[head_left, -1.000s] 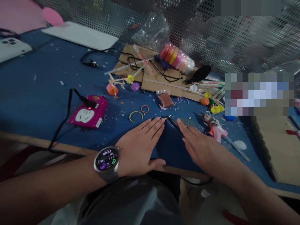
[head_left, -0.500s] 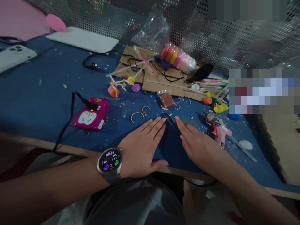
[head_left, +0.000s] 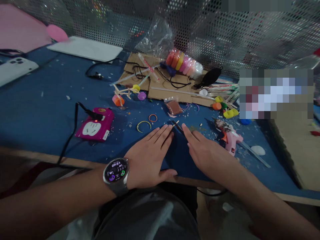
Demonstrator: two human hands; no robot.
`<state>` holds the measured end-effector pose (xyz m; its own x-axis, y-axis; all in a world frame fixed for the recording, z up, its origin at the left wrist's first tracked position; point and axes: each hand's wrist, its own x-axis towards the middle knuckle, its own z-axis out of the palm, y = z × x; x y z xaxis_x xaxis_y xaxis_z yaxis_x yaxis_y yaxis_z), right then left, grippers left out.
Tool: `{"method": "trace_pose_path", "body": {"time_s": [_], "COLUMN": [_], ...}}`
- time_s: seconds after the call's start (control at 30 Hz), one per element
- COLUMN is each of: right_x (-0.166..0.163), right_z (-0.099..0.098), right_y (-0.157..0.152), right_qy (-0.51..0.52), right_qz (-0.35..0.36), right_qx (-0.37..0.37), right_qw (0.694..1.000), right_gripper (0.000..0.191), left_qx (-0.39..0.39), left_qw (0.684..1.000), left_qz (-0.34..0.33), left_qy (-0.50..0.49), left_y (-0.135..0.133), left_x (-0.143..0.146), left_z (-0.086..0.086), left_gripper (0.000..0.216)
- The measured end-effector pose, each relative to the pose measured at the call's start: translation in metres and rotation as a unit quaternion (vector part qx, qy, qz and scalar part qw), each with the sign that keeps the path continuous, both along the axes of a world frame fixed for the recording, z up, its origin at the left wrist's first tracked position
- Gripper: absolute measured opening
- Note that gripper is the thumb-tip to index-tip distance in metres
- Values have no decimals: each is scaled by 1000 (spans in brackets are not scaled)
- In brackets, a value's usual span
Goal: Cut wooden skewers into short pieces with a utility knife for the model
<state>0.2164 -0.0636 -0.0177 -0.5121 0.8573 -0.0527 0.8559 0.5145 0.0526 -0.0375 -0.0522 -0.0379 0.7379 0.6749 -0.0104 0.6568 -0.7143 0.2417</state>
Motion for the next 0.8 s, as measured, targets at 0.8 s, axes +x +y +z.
{"method": "trace_pose_path", "body": {"time_s": [0.8], "right_x": [23], "right_z": [15], "right_y": [4], "right_qy": [189], "right_qz": [-47], "right_qx": [-41], "right_qw": [980], "right_gripper": [59], "left_qx": [43], "left_qw": [999], "left_qz": [-22], "left_qy": [-8], "left_y": [4], "left_x": [-8], "left_z": [-6], "left_gripper": [106]}}
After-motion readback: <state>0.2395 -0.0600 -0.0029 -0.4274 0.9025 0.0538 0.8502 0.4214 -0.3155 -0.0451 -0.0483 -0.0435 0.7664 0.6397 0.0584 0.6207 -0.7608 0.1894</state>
